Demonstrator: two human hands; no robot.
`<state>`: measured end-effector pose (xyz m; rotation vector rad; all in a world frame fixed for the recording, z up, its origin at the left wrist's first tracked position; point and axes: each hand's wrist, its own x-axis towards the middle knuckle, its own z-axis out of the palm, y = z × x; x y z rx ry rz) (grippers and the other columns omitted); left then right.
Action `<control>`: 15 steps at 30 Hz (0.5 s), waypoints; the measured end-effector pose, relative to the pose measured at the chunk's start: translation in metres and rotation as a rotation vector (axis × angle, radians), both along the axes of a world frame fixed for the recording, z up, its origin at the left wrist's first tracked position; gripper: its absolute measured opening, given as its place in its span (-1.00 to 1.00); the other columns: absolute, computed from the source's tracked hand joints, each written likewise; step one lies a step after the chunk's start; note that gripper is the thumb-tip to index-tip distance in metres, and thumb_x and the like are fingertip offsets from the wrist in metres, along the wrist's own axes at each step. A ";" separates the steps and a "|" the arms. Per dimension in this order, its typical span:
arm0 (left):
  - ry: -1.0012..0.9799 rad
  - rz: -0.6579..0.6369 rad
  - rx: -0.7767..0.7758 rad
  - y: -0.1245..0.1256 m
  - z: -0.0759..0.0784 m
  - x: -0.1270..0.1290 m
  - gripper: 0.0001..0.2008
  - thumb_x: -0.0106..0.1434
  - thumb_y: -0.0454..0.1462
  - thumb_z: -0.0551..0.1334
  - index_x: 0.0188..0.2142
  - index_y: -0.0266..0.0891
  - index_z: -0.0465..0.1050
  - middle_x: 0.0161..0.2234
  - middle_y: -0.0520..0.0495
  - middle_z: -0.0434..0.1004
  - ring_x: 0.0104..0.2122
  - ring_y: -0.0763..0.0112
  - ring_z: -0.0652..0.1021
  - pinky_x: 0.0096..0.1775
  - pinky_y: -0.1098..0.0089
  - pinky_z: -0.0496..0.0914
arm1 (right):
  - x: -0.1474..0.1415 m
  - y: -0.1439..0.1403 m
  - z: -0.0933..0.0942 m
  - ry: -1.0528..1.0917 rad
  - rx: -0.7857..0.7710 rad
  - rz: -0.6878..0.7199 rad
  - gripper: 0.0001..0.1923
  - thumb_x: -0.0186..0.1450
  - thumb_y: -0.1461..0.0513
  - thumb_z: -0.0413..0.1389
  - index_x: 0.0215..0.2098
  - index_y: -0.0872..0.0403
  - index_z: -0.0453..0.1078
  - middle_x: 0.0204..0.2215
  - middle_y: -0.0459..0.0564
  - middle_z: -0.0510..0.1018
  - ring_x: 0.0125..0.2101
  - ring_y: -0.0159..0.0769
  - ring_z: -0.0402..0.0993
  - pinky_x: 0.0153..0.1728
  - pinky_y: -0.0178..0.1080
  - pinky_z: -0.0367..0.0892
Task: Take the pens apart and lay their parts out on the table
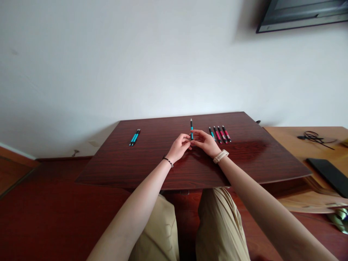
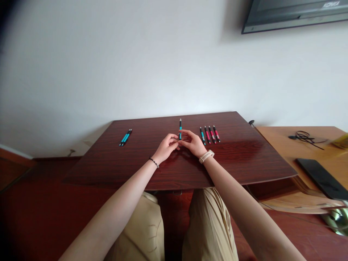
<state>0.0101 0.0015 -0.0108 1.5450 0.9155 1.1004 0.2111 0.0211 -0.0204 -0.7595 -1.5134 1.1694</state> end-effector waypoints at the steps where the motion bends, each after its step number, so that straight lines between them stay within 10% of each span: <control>1: 0.003 0.008 -0.004 0.000 0.000 0.000 -0.75 0.38 -0.21 0.36 -0.03 -0.19 0.39 -0.24 -0.04 0.65 -0.36 0.38 0.67 -0.20 0.34 0.48 | 0.001 -0.001 0.000 -0.018 0.008 0.002 -0.37 0.20 0.07 0.48 0.21 -0.09 0.53 0.02 0.02 0.68 -0.04 -0.13 0.66 0.09 -0.04 0.59; 15: 0.036 0.110 -0.023 0.004 0.000 0.009 -0.66 0.32 0.01 0.42 -0.27 -0.22 0.52 -0.40 -0.05 0.62 -0.41 0.32 0.60 -0.31 0.35 0.41 | 0.007 -0.029 0.029 -0.602 0.410 -0.088 -0.37 0.35 0.12 0.34 0.37 -0.18 0.41 0.15 0.11 0.49 -0.10 -0.07 0.62 0.03 0.02 0.61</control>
